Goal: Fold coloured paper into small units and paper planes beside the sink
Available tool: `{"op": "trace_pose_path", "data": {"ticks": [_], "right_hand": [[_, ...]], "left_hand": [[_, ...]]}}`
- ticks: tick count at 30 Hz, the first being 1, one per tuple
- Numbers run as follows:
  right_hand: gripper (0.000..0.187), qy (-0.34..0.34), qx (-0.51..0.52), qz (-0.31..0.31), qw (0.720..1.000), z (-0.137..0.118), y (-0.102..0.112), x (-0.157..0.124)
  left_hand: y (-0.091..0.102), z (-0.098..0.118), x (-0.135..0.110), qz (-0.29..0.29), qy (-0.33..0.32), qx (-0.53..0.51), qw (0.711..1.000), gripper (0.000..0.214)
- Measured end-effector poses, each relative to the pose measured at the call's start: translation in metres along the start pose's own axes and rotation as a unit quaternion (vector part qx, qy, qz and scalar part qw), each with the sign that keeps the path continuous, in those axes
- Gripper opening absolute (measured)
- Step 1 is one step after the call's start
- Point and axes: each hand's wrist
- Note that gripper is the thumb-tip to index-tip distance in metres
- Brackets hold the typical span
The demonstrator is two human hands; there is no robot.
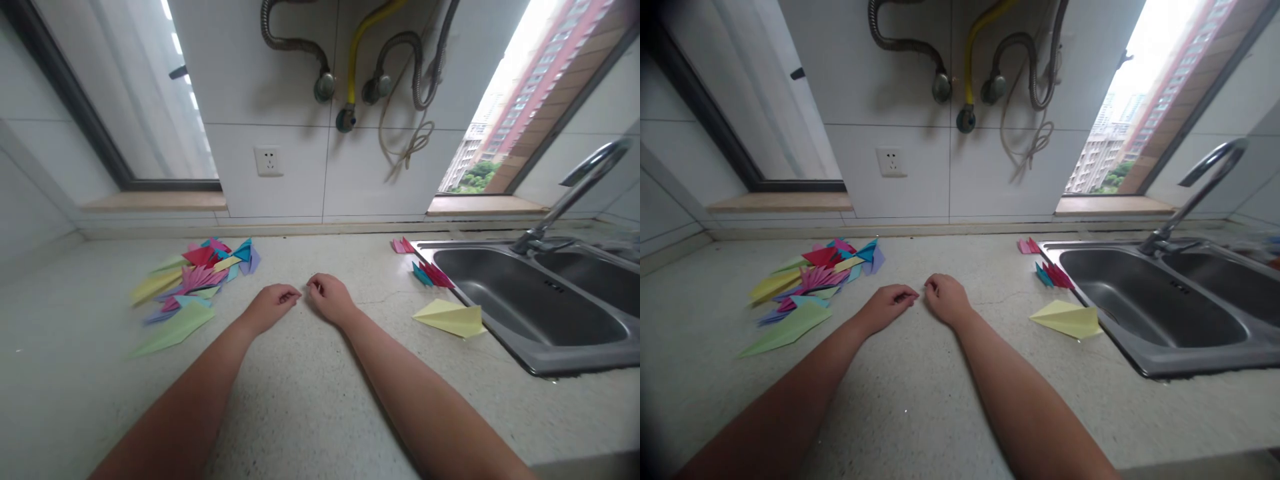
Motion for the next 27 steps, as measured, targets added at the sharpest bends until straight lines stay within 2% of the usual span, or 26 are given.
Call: {"op": "trace_pose_path", "data": {"ticks": [5, 8, 10, 12, 15, 18, 20, 23, 27], "right_hand": [[0.013, 0.038, -0.006, -0.037, 0.999, 0.0, -0.002, 0.001], [0.014, 0.04, -0.004, -0.041, 0.998, 0.001, -0.003, 0.001], [0.015, 0.042, -0.002, -0.043, 0.998, 0.002, -0.003, 0.002], [0.016, 0.039, -0.002, -0.045, 0.998, 0.003, -0.003, 0.002], [0.016, 0.036, -0.001, -0.046, 0.998, 0.004, -0.002, 0.002], [0.017, 0.036, 0.003, -0.044, 0.998, 0.004, -0.003, 0.002], [0.017, 0.032, 0.004, -0.045, 0.998, 0.005, -0.003, 0.002], [0.017, 0.025, 0.004, -0.049, 0.998, 0.004, -0.003, 0.003], [0.017, 0.024, 0.004, -0.053, 0.998, 0.004, -0.002, 0.003]], "left_hand": [[0.001, 0.005, -0.004, 0.031, -0.069, 0.092, 0.993, 0.02], [0.012, 0.012, -0.009, 0.081, -0.085, 0.157, 0.981, 0.023], [0.028, 0.016, -0.012, 0.143, -0.068, 0.193, 0.968, 0.024], [0.05, 0.017, -0.016, 0.237, -0.027, 0.209, 0.948, 0.024], [0.09, 0.006, -0.025, 0.396, 0.059, 0.209, 0.892, 0.026], [0.123, -0.018, -0.034, 0.491, 0.151, 0.232, 0.826, 0.036], [0.136, -0.037, -0.038, 0.491, 0.222, 0.241, 0.807, 0.045], [0.145, -0.06, -0.042, 0.438, 0.314, 0.251, 0.804, 0.049], [0.147, -0.072, -0.045, 0.381, 0.358, 0.253, 0.814, 0.037]]}}
Point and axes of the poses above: each hand's wrist, its own x-axis towards the middle knuckle, its own y-axis out of the back of the hand, z = x × y, and after that the axes turned 14 degrees about y, right-handed
